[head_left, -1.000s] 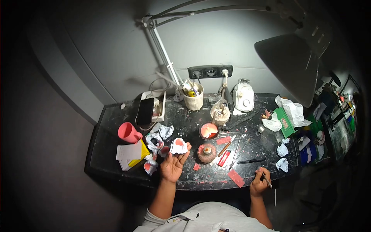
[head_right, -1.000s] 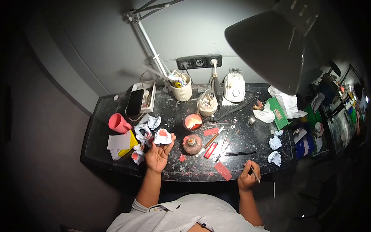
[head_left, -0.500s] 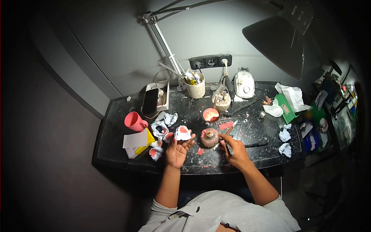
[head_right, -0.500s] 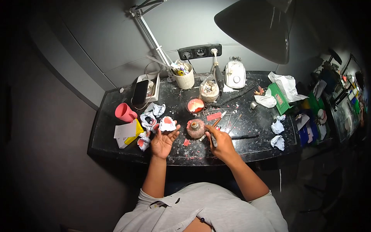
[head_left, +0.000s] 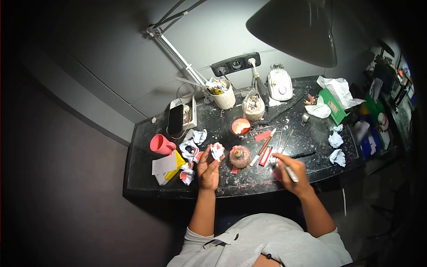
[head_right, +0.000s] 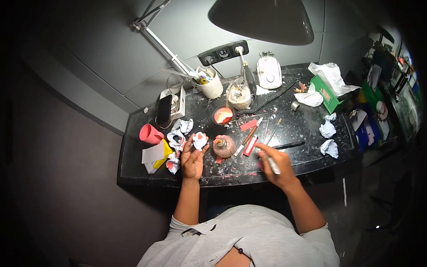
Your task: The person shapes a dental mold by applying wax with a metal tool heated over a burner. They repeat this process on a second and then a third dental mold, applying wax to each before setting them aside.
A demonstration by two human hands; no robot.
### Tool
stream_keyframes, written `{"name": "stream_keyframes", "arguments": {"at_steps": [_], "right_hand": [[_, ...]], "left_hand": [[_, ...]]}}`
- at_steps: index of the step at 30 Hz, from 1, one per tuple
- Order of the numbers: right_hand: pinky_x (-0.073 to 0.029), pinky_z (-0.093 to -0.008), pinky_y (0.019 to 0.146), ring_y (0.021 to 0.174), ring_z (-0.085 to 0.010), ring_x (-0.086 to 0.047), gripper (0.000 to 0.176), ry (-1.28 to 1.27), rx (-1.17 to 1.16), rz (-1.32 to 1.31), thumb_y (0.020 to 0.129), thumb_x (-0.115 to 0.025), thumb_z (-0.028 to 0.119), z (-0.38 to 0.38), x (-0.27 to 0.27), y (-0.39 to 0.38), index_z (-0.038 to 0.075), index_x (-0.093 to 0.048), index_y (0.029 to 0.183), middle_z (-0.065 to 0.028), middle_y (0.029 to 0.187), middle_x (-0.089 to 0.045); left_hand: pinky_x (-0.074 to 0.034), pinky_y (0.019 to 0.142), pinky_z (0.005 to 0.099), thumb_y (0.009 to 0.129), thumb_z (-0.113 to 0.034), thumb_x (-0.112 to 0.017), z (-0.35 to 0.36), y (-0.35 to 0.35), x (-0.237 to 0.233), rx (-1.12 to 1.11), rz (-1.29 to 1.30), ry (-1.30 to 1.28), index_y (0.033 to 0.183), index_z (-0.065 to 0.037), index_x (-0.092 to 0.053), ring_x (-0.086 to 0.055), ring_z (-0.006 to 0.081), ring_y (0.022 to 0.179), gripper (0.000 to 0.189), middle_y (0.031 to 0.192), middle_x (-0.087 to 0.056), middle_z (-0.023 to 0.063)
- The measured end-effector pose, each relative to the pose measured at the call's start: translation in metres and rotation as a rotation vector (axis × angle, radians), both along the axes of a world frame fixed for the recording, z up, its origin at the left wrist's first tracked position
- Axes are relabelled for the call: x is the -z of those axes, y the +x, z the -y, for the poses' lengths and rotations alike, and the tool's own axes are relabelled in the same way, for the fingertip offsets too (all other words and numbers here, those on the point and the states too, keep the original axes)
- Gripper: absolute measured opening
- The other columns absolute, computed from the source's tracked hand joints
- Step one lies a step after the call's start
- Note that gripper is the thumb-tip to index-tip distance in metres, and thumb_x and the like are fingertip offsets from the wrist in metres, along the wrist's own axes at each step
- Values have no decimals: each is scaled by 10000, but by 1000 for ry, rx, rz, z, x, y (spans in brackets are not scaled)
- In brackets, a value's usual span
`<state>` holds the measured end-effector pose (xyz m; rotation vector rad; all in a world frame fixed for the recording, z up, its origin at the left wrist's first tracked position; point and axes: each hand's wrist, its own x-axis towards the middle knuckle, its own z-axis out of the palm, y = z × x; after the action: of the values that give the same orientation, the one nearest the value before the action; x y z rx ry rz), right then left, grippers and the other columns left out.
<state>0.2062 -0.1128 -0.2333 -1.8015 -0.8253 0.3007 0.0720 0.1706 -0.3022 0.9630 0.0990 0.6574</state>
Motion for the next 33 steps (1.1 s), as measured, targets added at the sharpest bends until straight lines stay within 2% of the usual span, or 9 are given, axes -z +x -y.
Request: {"name": "stream_keyframes", "arguments": {"at_steps": [2,3,4,8,10,13,23,25,33], "right_hand": [[-562,-355,725,820,-300,-744,233,176,201,287,964,-606,49,17,21,8,4,-685,1178,-212,947,-735],[-563,-360,753,860,-314,-740,225,187,258,276,956,-605,37,28,20,9,-2,-690,1161,-216,993,-732],[-556,-365,818,943,-317,-732,222,157,287,312,962,-591,29,39,25,12,-12,-688,1158,-223,1050,-724],[-538,-375,902,1041,-346,-708,221,176,335,164,975,-569,36,66,52,18,-56,-674,1147,-229,1096,-717],[-542,-380,870,992,-353,-711,226,211,361,163,980,-564,45,66,57,17,-62,-673,1147,-228,1075,-718],[-533,-380,774,853,-331,-697,228,212,337,367,975,-571,37,62,56,21,-51,-675,1157,-209,1011,-718],[-542,-375,772,875,-337,-711,202,220,338,348,978,-572,39,65,57,22,-50,-671,1130,-202,1019,-722],[-543,-374,776,879,-337,-712,204,216,335,334,979,-571,43,66,57,22,-49,-671,1130,-201,1021,-723],[-544,-373,782,881,-332,-715,204,221,341,305,979,-573,52,65,58,22,-49,-676,1123,-200,1019,-725]], "left_hand": [[-382,1143,420,838,48,-642,5,1,-6,-10,-17,115,1476,-11,-436,-551,259,1288,673,1371,-584,158],[-347,1161,373,808,75,-661,8,2,-11,16,-31,107,1478,2,-423,-544,229,1287,716,1375,-580,145],[-340,1166,372,803,75,-665,9,2,-11,33,-41,125,1487,4,-401,-517,238,1327,736,1412,-552,163],[-301,1196,408,795,21,-696,14,10,-16,75,-91,173,1516,14,-322,-472,272,1375,812,1462,-498,208],[-294,1198,406,790,11,-713,13,12,-18,101,-109,208,1521,11,-311,-461,268,1385,834,1471,-489,206],[-286,1202,420,785,9,-720,13,15,-21,124,-140,245,1535,-6,-279,-451,281,1395,870,1507,-452,228],[-335,1181,461,736,56,-749,14,22,-14,145,-178,326,1529,-59,-263,-479,294,1370,937,1525,-427,248],[-384,1157,482,760,67,-745,15,23,-14,156,-154,356,1517,-43,-269,-488,318,1363,901,1520,-417,270],[-364,1165,470,738,73,-751,13,24,-17,134,-174,378,1503,-51,-288,-486,301,1363,903,1516,-435,255]]}}
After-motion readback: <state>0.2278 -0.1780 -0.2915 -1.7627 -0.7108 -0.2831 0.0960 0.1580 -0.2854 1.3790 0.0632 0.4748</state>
